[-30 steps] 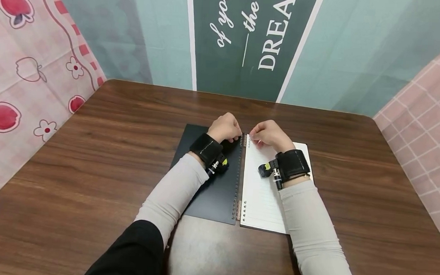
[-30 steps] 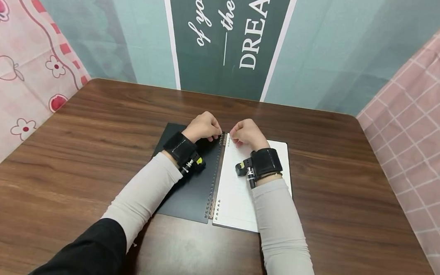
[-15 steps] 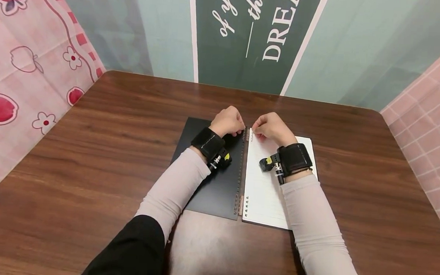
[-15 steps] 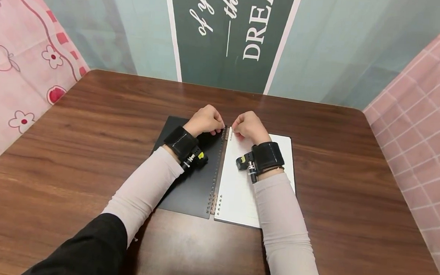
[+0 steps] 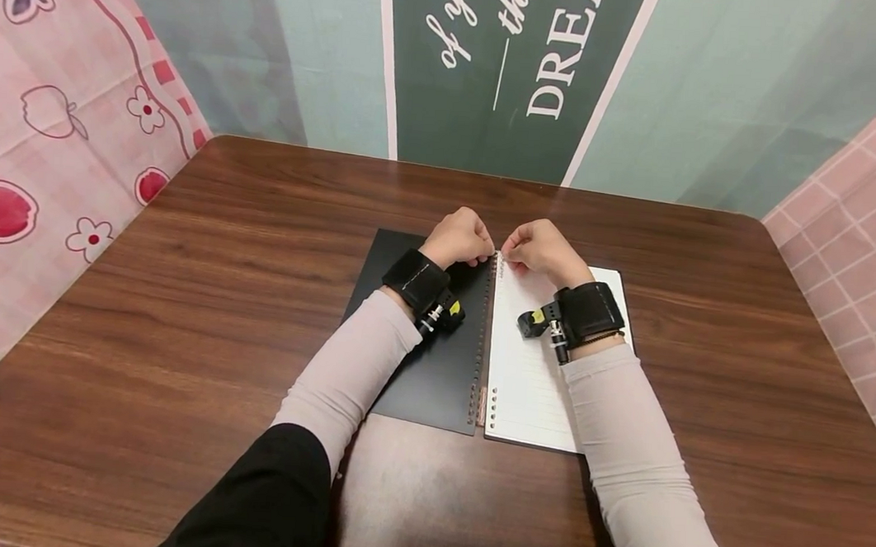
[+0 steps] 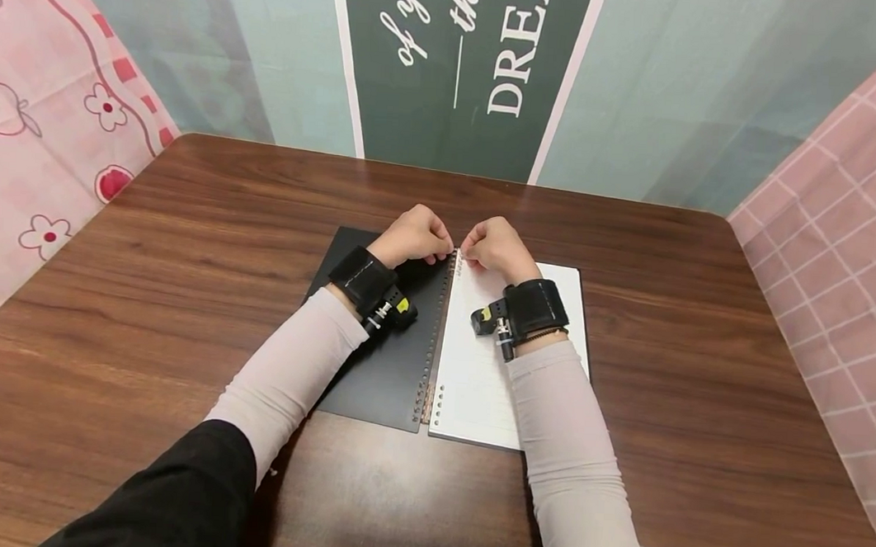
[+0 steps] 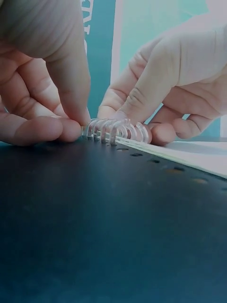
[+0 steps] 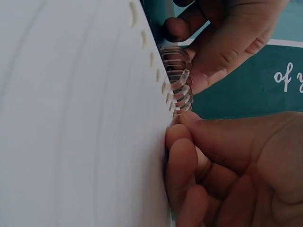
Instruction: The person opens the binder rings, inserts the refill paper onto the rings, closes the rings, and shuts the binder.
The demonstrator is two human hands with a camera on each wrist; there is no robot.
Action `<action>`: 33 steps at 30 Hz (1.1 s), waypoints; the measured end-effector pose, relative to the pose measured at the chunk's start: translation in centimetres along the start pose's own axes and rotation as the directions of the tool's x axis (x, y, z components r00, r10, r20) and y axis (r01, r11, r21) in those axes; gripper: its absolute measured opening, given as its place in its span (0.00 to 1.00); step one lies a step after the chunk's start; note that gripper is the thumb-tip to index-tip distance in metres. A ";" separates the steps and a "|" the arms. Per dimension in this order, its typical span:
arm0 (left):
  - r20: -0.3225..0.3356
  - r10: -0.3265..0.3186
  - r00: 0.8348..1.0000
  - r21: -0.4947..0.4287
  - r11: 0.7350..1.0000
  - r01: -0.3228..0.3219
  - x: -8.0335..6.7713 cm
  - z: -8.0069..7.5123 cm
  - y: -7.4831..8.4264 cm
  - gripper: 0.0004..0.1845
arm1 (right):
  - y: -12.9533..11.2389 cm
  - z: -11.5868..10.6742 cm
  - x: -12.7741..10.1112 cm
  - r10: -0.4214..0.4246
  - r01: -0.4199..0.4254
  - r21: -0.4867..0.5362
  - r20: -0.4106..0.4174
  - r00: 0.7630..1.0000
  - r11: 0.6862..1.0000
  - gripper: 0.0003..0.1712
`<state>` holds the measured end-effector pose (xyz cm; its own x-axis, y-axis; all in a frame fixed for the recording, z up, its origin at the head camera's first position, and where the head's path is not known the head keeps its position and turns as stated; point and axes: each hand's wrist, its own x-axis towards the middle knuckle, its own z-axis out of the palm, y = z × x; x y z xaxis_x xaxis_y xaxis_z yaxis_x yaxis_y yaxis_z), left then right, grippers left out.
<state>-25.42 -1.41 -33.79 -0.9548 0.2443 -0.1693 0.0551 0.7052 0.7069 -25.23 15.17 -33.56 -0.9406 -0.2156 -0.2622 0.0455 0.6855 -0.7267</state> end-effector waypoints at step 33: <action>0.103 0.056 0.993 0.010 0.998 -0.057 -1.0 -0.9 0.1 0.08 | 0.0 -1.0 -0.7 0.024 -0.017 -0.081 0.082 0.996 0.997 0.07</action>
<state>-24.72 -2.14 -32.92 -0.9149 0.3508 -0.1997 0.1126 0.6968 0.7084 -24.89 16.05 -32.73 -0.9087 -0.2552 -0.3304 0.0345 0.7429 -0.6685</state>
